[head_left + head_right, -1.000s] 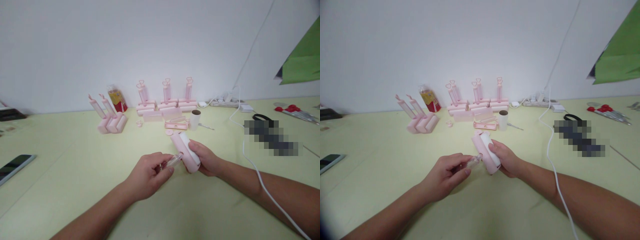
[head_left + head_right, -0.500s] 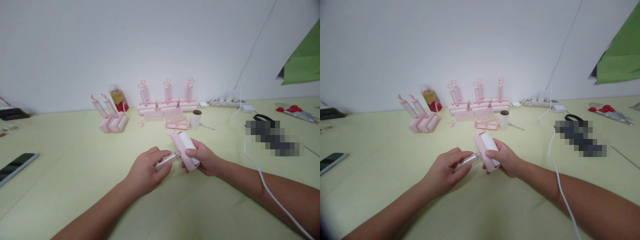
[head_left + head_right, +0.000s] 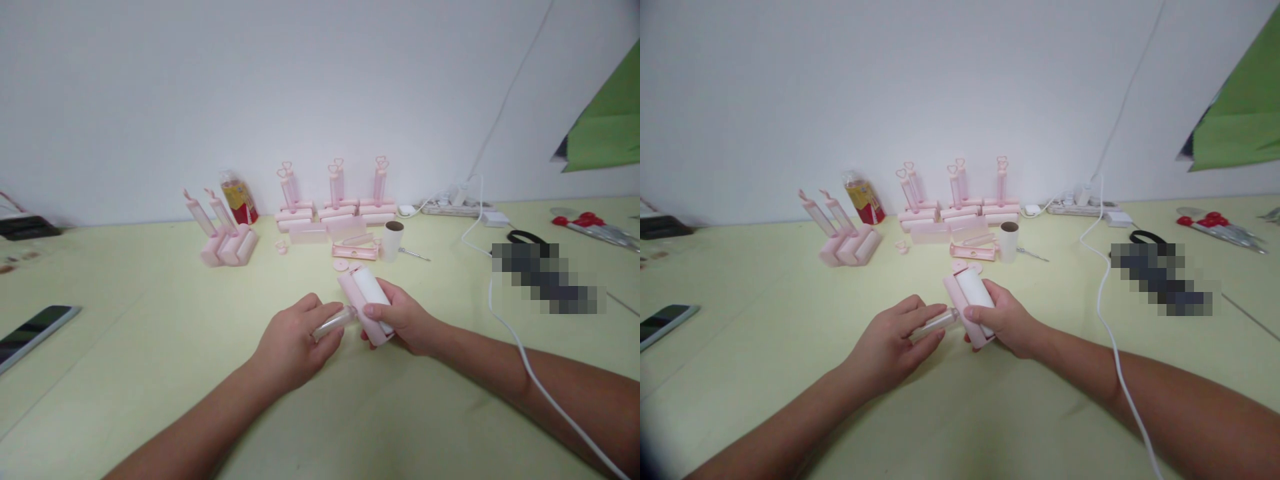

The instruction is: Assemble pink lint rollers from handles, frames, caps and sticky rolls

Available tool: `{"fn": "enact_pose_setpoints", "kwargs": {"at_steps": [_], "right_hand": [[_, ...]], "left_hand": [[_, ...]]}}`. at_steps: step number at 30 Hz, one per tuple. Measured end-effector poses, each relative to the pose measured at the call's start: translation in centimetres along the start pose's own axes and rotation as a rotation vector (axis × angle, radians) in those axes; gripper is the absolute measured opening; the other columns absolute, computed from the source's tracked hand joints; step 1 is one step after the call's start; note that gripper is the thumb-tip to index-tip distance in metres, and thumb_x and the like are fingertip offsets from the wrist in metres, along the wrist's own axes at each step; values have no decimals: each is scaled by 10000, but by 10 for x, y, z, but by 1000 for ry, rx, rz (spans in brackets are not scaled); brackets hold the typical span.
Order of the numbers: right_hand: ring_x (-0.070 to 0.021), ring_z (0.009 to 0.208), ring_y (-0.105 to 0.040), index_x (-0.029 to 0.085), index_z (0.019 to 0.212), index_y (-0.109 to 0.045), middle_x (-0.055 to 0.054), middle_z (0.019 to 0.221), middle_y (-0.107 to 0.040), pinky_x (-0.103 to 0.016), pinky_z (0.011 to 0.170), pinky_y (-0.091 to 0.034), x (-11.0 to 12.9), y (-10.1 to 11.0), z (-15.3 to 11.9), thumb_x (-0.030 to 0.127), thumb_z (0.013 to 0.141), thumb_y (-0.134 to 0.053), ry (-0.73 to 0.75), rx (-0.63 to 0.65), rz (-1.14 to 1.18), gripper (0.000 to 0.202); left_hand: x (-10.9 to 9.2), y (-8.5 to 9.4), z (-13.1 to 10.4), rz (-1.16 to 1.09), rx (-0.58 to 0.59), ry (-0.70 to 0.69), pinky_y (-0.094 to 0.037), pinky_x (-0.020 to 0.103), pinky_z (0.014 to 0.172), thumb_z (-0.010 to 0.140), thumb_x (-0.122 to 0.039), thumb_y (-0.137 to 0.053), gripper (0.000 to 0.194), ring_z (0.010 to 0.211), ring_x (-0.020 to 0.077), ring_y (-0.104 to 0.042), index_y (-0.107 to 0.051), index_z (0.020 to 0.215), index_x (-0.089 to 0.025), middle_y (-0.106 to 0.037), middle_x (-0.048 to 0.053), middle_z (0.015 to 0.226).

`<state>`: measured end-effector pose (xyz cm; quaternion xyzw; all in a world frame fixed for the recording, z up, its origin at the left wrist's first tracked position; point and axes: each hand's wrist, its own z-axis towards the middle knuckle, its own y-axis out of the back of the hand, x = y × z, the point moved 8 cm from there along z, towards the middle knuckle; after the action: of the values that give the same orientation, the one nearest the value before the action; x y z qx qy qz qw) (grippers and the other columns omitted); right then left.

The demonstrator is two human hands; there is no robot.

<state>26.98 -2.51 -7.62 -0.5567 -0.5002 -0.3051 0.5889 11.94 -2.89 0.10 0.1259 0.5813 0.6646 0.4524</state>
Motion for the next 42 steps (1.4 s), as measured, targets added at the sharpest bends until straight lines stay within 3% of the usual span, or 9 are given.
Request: {"fn": "enact_pose_setpoints", "kwargs": {"at_steps": [12,18,26,32,36,42], "right_hand": [[-169,567,-662,216,1195,-470,-20,840,-630,-277,419,-561,1,-7,-6,393,777,-757,12,26,-45,538],[-159,561,-645,218,1191,-450,1,809,-603,-277,416,-557,0,-10,-7,407,795,-738,39,12,-119,524],[-200,660,-688,215,1188,-481,-46,883,-657,-340,490,-606,-1,0,3,401,847,-661,8,55,178,427],[-199,759,-713,198,1233,-497,-83,1030,-671,-338,604,-635,4,4,5,330,853,-665,53,70,284,436],[-181,703,-703,205,1231,-496,-65,1007,-666,-313,547,-626,3,6,6,252,807,-706,69,42,273,476],[-144,598,-665,178,1130,-552,-48,900,-679,-260,461,-589,6,25,11,240,836,-653,124,-107,326,317]], "left_hand": [[-3,-5,-1,-43,-72,-20,-421,242,605,868,-229,-578,238,661,126,-534,-677,1084,-215,-538,20,765],[6,-13,-1,-75,-123,-14,-433,246,619,859,-268,-597,221,686,136,-559,-687,1046,-195,-578,31,774],[29,-24,13,-311,-122,248,-448,273,651,822,-338,-660,206,706,148,-591,-667,966,-190,-665,25,831],[38,-33,12,-443,-143,358,-400,254,606,840,-342,-629,227,630,127,-513,-613,1007,-188,-546,-26,698],[39,-36,12,-585,-113,360,-378,236,602,828,-305,-628,292,633,115,-483,-562,1083,-178,-481,-44,702],[46,-37,11,-756,-13,342,-381,220,595,807,-303,-648,424,655,107,-478,-533,1190,-161,-525,-16,807]]}}
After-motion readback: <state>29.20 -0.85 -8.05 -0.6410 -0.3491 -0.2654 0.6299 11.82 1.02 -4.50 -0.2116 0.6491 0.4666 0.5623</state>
